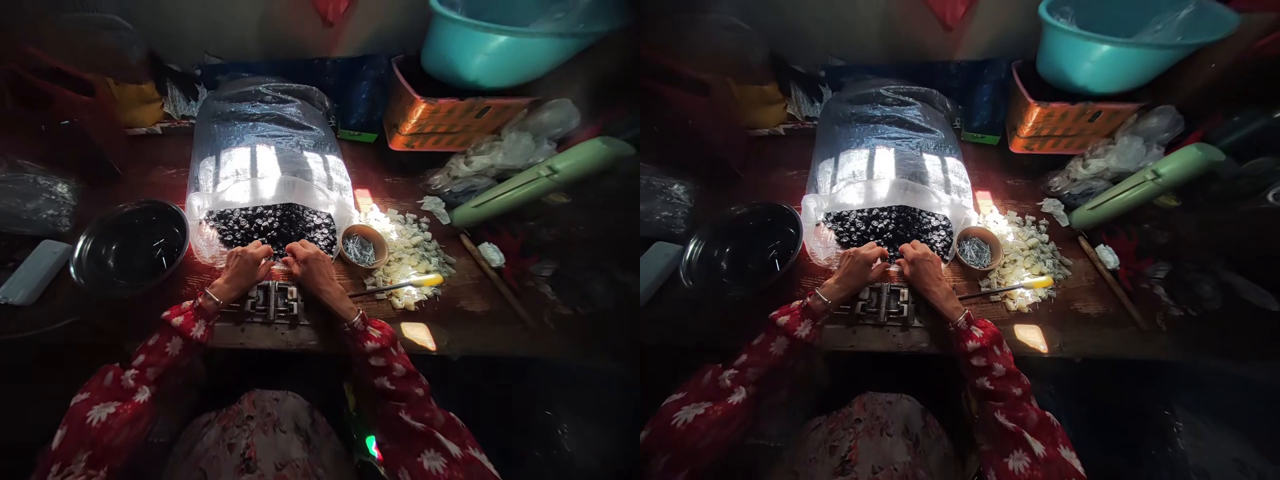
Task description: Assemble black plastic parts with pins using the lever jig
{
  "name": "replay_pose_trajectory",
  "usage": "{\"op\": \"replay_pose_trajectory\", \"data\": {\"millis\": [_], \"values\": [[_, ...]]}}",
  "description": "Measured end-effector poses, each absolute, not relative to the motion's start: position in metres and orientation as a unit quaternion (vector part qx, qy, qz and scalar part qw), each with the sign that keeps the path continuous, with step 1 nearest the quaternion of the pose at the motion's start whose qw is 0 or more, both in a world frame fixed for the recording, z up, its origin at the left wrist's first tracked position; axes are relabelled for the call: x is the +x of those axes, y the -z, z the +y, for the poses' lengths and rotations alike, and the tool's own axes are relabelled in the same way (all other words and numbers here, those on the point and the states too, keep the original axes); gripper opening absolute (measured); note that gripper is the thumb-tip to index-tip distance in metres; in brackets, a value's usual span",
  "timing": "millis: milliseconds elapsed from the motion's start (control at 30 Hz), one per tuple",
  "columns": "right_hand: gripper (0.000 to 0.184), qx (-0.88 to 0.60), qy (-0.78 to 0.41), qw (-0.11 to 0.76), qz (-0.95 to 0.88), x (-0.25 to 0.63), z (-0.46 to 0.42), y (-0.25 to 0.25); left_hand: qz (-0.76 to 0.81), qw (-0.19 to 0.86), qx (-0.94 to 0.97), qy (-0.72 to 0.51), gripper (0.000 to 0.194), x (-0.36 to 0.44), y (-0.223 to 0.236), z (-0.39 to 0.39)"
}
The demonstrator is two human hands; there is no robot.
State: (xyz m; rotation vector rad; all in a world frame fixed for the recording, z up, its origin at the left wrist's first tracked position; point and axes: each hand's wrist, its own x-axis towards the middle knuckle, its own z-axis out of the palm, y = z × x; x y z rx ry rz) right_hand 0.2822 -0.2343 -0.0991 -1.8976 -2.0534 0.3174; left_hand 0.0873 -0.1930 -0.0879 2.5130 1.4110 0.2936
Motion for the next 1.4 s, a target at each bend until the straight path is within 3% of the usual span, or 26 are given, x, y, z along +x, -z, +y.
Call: {"op": "replay_pose_trajectory", "data": {"millis": [233, 500, 633, 733, 967, 1400], "values": [[0.009, -0.643, -0.113, 0.131, -0.746, 0.28, -0.22, 0.105, 0.461, 0.119, 0.879, -0.006, 0.017, 0.101, 0.086, -0.18], [0.005, -0.593, -0.226, 0.381, -0.672, 0.296, -0.241, 0.109, 0.468, 0.169, 0.866, -0.058, 0.018, 0.09, 0.091, -0.181], [0.008, -0.556, -0.237, 0.436, -0.667, 0.293, -0.269, 0.104, 0.468, 0.149, 0.87, -0.026, 0.023, 0.094, 0.09, -0.18], [0.009, -0.55, -0.226, 0.426, -0.682, 0.288, -0.29, 0.1, 0.452, 0.162, 0.876, -0.047, 0.021, 0.093, 0.092, -0.179], [0.012, -0.564, -0.133, 0.337, -0.742, 0.28, -0.313, 0.104, 0.379, 0.282, 0.839, -0.27, 0.012, 0.063, 0.086, -0.203], [0.013, -0.61, -0.091, 0.302, -0.727, 0.269, -0.313, 0.111, 0.389, 0.263, 0.82, -0.326, 0.009, 0.04, 0.099, -0.26]]}}
